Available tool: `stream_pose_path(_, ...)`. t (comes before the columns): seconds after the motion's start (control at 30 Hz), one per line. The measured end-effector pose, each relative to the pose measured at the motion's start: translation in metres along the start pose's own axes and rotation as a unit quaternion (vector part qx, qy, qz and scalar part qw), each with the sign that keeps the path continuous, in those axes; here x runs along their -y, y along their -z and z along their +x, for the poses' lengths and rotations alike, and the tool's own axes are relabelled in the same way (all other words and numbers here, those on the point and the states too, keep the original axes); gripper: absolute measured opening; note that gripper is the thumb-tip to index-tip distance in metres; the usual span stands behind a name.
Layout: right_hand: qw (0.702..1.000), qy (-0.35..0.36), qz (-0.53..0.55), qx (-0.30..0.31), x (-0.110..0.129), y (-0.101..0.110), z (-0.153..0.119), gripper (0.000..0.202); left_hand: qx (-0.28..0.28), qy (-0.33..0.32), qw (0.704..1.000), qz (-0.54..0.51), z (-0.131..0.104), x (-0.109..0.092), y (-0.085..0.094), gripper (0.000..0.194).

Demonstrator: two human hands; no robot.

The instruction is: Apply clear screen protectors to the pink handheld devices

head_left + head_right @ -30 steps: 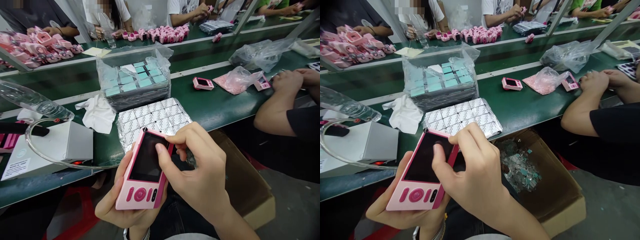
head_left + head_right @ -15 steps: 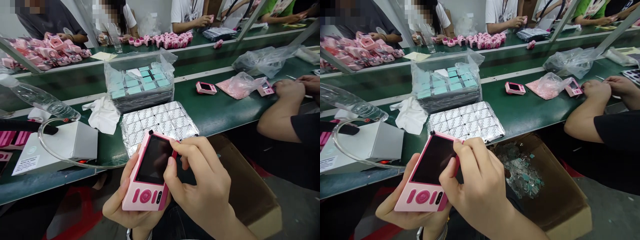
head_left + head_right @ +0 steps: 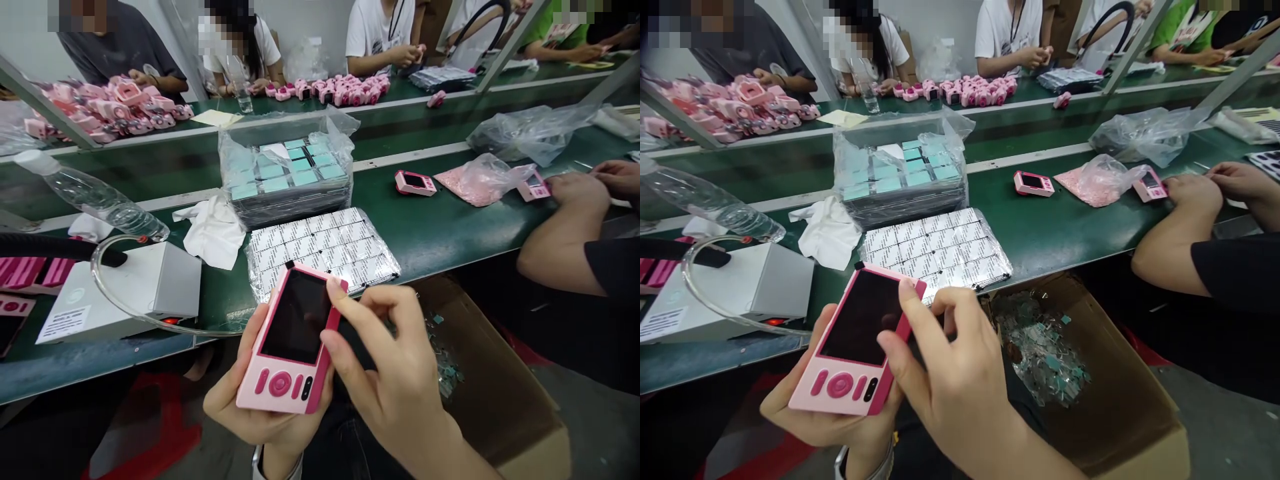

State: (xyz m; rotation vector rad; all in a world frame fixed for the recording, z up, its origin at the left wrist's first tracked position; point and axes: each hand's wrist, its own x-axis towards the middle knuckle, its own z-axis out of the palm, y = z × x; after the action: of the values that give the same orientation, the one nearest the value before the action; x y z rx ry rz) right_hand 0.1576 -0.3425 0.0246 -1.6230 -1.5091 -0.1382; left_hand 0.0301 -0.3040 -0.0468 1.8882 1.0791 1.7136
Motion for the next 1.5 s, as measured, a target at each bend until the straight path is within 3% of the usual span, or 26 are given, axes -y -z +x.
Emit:
stream_pose_path(0.07, 0.994, -0.071, 0.079, -0.023, -0.007, -0.002, 0.009, 0.015, -0.063, -0.010, 0.997, -0.047, 0.000, -0.002, -0.007, 0.073)
stream_pose_path(0.13, 0.973, -0.160, 0.168, -0.013, -0.011, -0.005, 0.021, 0.024, -0.044, -0.028, 0.995, -0.081, 0.001, -0.003, -0.011, 0.089)
stream_pose_path(0.2, 0.939, -0.229, 0.250, 0.051, -0.013, -0.006, 0.034, 0.034, -0.040, -0.019, 0.995, -0.090, 0.003, -0.003, -0.012, 0.082)
stream_pose_path(0.3, 0.895, -0.266, 0.337, 0.119, -0.012, -0.008, 0.048, 0.031, -0.044, -0.033, 0.992, -0.115, 0.004, 0.001, -0.011, 0.078)
stream_pose_path(0.4, 0.890, -0.272, 0.355, 0.084, -0.016, -0.012, 0.052, 0.032, 0.012, -0.047, 0.988, -0.149, 0.002, 0.004, -0.007, 0.097)
stream_pose_path(0.47, 0.883, -0.289, 0.362, 0.072, -0.024, -0.017, 0.051, 0.033, 0.065, 0.045, 0.973, -0.218, 0.002, 0.002, -0.001, 0.086)
stream_pose_path(0.53, 0.868, -0.313, 0.376, 0.087, -0.035, -0.021, 0.048, 0.036, 0.115, 0.174, 0.916, -0.342, 0.006, -0.001, 0.007, 0.074)
stream_pose_path(0.6, 0.860, -0.327, 0.380, 0.101, -0.044, -0.023, 0.044, 0.038, 0.160, 0.281, 0.837, -0.442, 0.015, -0.001, 0.015, 0.077)
stream_pose_path(0.67, 0.868, -0.318, 0.362, 0.116, -0.050, -0.025, 0.040, 0.036, 0.218, 0.367, 0.779, -0.459, 0.026, 0.005, 0.019, 0.072)
stream_pose_path(0.7, 0.878, -0.309, 0.346, 0.121, -0.051, -0.025, 0.038, 0.034, 0.249, 0.400, 0.766, -0.438, 0.031, 0.009, 0.020, 0.064)
stream_pose_path(0.77, 0.896, -0.290, 0.314, 0.123, -0.051, -0.027, 0.034, 0.030, 0.298, 0.419, 0.773, -0.372, 0.037, 0.019, 0.018, 0.050)
stream_pose_path(0.87, 0.902, -0.289, 0.304, 0.105, -0.050, -0.029, 0.032, 0.030, 0.326, 0.374, 0.811, -0.311, 0.038, 0.026, 0.013, 0.042)
stream_pose_path(1.0, 0.880, -0.326, 0.333, 0.096, -0.057, -0.030, 0.032, 0.031, 0.333, 0.380, 0.798, -0.329, 0.033, 0.024, 0.007, 0.043)
stream_pose_path(1.07, 0.867, -0.345, 0.345, 0.104, -0.063, -0.029, 0.029, 0.031, 0.317, 0.400, 0.790, -0.338, 0.030, 0.021, 0.003, 0.045)
stream_pose_path(1.17, 0.833, -0.345, 0.413, 0.128, -0.070, -0.024, 0.016, 0.035, 0.245, 0.441, 0.787, -0.355, 0.028, 0.018, -0.007, 0.046)
stream_pose_path(1.23, 0.793, -0.342, 0.481, 0.152, -0.071, -0.020, 0.004, 0.052, 0.200, 0.460, 0.782, -0.369, 0.026, 0.018, -0.015, 0.045)
stream_pose_path(1.37, 0.734, -0.361, 0.544, 0.187, -0.067, -0.015, -0.015, 0.111, 0.155, 0.459, 0.790, -0.375, 0.020, 0.016, -0.022, 0.044)
stream_pose_path(1.43, 0.720, -0.370, 0.553, 0.196, -0.066, -0.015, -0.019, 0.118, 0.151, 0.455, 0.796, -0.370, 0.018, 0.015, -0.022, 0.045)
stream_pose_path(1.5, 0.714, -0.371, 0.561, 0.195, -0.067, -0.016, -0.021, 0.113, 0.153, 0.463, 0.793, -0.366, 0.017, 0.014, -0.020, 0.047)
